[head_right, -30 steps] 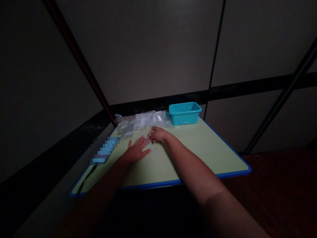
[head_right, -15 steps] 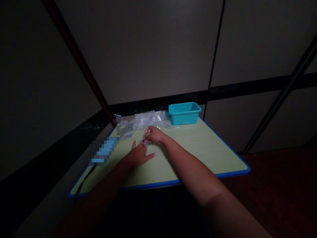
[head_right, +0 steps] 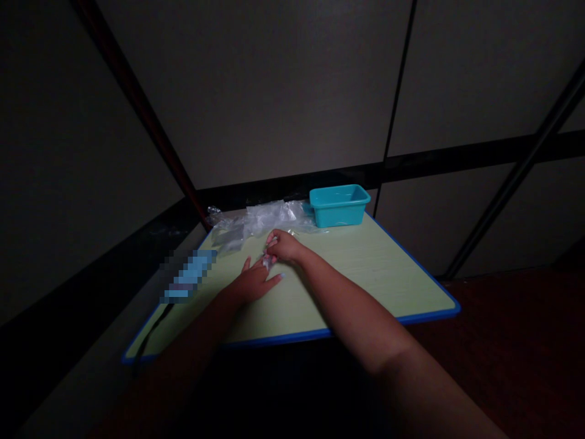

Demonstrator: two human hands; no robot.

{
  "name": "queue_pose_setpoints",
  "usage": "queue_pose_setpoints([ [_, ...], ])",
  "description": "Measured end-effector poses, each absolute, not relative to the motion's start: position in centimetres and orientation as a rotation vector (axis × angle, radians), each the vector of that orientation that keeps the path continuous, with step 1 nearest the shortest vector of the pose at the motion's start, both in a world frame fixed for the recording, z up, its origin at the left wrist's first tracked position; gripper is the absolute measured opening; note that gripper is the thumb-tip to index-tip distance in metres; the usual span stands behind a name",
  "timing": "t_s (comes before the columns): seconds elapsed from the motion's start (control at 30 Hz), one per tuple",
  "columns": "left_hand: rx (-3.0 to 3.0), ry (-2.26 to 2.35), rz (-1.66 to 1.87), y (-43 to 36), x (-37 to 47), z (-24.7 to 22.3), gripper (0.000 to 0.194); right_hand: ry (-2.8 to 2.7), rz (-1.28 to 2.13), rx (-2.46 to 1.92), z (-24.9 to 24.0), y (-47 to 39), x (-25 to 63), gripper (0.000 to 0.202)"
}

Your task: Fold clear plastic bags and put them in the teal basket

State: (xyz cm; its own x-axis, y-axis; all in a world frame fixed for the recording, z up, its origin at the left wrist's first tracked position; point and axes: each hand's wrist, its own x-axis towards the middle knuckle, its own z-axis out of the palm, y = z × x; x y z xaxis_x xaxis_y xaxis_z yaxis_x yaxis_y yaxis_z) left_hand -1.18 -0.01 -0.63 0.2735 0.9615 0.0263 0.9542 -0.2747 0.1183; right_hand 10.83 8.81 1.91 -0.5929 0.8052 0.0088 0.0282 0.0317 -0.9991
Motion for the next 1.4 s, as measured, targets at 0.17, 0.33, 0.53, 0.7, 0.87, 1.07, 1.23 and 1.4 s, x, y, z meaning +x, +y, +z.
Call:
queue_pose_setpoints([
  [0.17,2.407,1.91,0.189,0.0,-2.1,0.1,0.064,-1.713,1.577,-0.864,2.4,8.9,11.2,0.03],
  [0.33,2.376,2.043,0.505,0.4,-2.4,0.5,0.061,-1.705,1.572,-0.872,2.4,8.6,11.1,0.03],
  [0.53,2.107,1.745,1.002,1.0,-2.1,-0.2,0.071,-1.7,1.561,-0.889,2.2,8.5,10.9,0.025],
  [0.7,1.89,1.528,1.128,1.3,-2.1,-0.7,0.078,-1.705,1.63,-0.826,1.7,8.6,10.7,0.026],
  [0.87,1.886,1.516,1.186,1.3,-2.3,-0.8,0.068,-1.642,1.704,-0.772,1.4,8.6,10.4,0.024],
  [1.07,1.844,1.545,1.185,1.4,-2.5,-0.9,0.062,-1.647,1.735,-0.739,1.2,8.6,10.3,0.022],
  [1.23,1.688,1.478,1.212,1.7,-2.6,-1.2,0.064,-1.723,1.697,-0.731,1.8,8.6,10.7,0.021],
  [1.4,1.679,1.522,1.238,1.9,-2.9,-1.4,0.063,-1.766,1.615,-0.784,2.5,8.8,11.3,0.022],
])
